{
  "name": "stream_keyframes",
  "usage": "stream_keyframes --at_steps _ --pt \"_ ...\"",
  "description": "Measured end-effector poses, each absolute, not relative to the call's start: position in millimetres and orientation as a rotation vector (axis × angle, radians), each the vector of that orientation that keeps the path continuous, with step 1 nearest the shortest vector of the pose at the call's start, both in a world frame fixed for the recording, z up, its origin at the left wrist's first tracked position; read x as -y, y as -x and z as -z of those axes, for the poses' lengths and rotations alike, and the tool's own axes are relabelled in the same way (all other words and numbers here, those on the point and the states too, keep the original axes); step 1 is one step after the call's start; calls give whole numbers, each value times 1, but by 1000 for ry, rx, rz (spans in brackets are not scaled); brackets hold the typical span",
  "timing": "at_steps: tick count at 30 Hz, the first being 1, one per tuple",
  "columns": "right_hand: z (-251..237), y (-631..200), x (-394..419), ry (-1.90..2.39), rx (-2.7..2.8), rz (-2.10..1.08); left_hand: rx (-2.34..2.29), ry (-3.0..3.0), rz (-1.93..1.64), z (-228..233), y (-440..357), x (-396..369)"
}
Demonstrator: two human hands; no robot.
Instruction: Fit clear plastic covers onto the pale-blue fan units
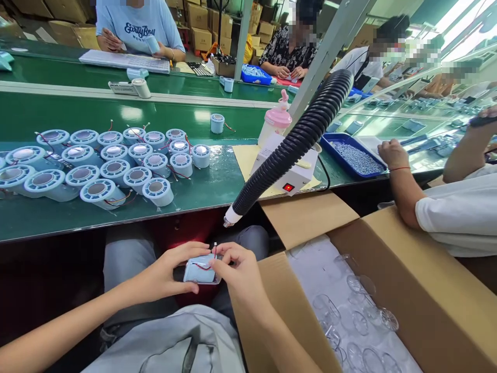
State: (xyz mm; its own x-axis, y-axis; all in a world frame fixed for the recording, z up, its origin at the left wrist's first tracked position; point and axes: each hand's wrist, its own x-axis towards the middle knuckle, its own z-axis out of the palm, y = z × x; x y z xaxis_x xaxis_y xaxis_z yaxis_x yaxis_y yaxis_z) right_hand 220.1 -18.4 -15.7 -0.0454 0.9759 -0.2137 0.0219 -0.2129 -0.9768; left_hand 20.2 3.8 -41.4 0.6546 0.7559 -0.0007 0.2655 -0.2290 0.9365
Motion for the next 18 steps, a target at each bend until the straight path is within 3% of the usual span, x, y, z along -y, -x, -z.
stream_keyframes --at_steps 4,8,13,18 --pt "19 -227 20 1301 1237 -1428 -857 -1365 -551 35 -21 -1" --pt "19 -233 29 1213 1745 -1209 -800 -1004 -544 32 -18 1" --pt "21 -239 38 1155 1850 -1094 -728 -1129 -495 23 -13 3" --pt "18 -240 41 1159 1684 -1298 -735 -1346 -517 12 -9 3"
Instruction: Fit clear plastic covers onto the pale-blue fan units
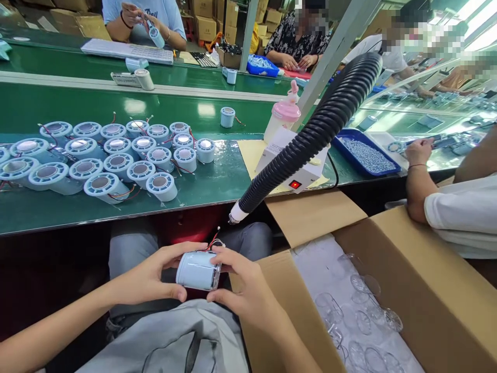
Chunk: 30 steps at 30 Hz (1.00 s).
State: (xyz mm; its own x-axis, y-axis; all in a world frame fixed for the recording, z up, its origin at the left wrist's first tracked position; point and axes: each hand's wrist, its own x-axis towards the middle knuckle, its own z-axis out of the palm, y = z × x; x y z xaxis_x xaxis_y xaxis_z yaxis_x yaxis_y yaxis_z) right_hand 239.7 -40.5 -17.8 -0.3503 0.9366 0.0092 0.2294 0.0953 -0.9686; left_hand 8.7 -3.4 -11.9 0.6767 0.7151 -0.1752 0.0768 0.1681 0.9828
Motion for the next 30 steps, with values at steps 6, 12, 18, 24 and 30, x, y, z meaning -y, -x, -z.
stream_keyframes --at_steps 6,12,18,24,30 --pt "9 -235 40 1174 1477 -1520 -749 -1518 -539 7 -6 4" --pt "3 -234 39 1156 1283 -1722 -791 -1680 -537 5 -5 4" --pt "7 -231 38 1131 1098 -1843 -782 -1767 -550 8 -2 5" --pt "6 -227 37 1147 986 -1897 -772 -1796 -537 9 -1 5" --pt "6 -223 34 1187 961 -1949 -760 -1811 -551 9 0 4"
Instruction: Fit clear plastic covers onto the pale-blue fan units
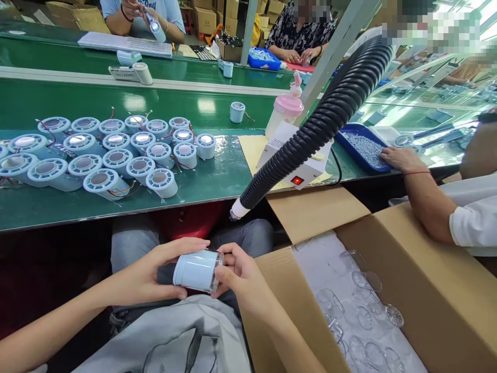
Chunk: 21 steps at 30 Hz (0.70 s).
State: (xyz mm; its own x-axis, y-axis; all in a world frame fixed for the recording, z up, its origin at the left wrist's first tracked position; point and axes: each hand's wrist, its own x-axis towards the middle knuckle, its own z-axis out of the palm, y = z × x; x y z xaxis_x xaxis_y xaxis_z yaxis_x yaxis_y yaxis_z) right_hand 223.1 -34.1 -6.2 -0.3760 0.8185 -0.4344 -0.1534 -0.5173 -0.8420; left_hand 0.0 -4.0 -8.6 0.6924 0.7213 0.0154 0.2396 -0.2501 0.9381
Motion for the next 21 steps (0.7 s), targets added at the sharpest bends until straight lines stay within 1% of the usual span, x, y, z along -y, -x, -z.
stream_keyframes --at_steps 13,18,21 --pt "15 -214 35 1268 826 -2116 -654 -1793 -556 10 4 3" --pt "20 -211 33 1205 691 -2218 -661 -1470 -527 12 -1 1" --pt "33 -212 28 1173 524 -2204 -627 -1239 -541 24 -9 -10"
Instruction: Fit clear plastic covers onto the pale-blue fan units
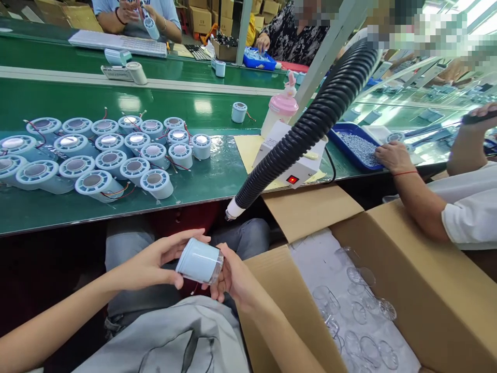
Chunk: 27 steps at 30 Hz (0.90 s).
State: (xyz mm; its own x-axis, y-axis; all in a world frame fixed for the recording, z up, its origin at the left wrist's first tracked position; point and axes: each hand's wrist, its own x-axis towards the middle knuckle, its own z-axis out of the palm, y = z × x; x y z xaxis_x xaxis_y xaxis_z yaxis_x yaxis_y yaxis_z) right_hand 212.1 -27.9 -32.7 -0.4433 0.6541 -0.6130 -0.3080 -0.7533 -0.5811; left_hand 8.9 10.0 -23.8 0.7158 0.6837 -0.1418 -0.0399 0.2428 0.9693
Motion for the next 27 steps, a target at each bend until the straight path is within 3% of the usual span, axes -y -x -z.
stream_keyframes --at_steps 12,19,27 --pt "79 -224 -9 1100 279 -1919 -478 -1213 -541 64 -59 -84" --pt "73 -228 -21 1174 354 -1961 -582 -1356 -501 42 -45 -81" --pt "47 -226 -6 1231 421 -2078 -620 -2167 -670 14 -22 -53"
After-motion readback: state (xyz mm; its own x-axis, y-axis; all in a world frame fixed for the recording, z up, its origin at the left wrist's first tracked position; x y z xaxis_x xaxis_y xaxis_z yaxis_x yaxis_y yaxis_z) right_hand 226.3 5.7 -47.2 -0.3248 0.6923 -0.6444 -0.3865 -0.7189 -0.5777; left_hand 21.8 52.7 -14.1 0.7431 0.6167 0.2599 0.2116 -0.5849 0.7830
